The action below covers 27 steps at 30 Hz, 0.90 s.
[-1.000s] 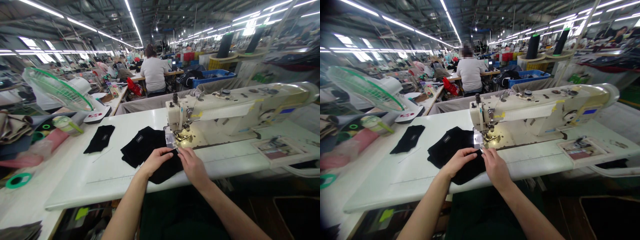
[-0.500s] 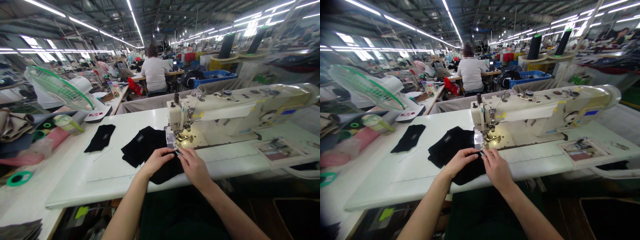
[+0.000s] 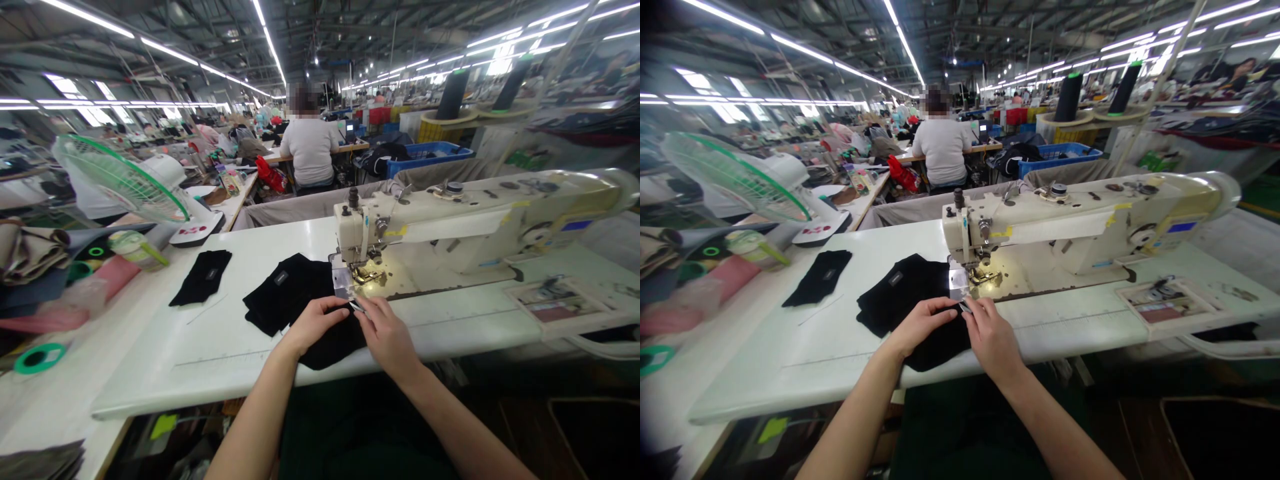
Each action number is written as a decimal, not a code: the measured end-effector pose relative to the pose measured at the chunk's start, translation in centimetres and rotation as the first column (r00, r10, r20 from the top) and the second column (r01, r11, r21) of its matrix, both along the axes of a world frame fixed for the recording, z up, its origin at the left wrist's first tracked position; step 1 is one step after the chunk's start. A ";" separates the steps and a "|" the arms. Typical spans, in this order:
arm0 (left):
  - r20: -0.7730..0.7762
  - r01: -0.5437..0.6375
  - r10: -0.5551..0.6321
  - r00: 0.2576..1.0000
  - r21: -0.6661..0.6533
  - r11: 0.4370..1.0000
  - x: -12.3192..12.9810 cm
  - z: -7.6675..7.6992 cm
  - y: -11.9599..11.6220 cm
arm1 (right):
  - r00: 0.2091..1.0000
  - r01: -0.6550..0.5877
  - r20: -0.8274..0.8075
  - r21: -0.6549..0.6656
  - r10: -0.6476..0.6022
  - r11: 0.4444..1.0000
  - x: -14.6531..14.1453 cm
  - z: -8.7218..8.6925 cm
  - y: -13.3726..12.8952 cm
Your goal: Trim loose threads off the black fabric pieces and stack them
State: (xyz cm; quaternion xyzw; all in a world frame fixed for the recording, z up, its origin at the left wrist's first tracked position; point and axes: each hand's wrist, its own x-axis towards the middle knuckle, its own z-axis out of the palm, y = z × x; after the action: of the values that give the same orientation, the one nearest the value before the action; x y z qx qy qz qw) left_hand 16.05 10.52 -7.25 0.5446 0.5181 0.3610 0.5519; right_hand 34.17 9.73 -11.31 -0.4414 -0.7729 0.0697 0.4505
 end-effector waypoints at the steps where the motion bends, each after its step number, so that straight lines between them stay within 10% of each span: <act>1: 0.002 0.007 -0.007 1.000 -0.001 1.000 0.0 0.0 0.0 | 1.000 0.003 0.008 0.013 -0.003 1.000 -0.1 -0.1 0.0; 27: 0.013 -0.029 0.029 1.000 -0.003 1.000 0.0 -0.5 0.0 | 0.999 -0.034 -0.025 -0.011 0.034 0.999 -0.3 0.1 -0.3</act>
State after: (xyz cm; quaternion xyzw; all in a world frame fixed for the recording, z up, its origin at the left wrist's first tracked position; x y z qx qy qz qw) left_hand 16.02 10.49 -7.79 0.5339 0.5230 0.3715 0.5508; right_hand 33.85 9.41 -11.25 -0.4298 -0.7742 0.0876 0.4563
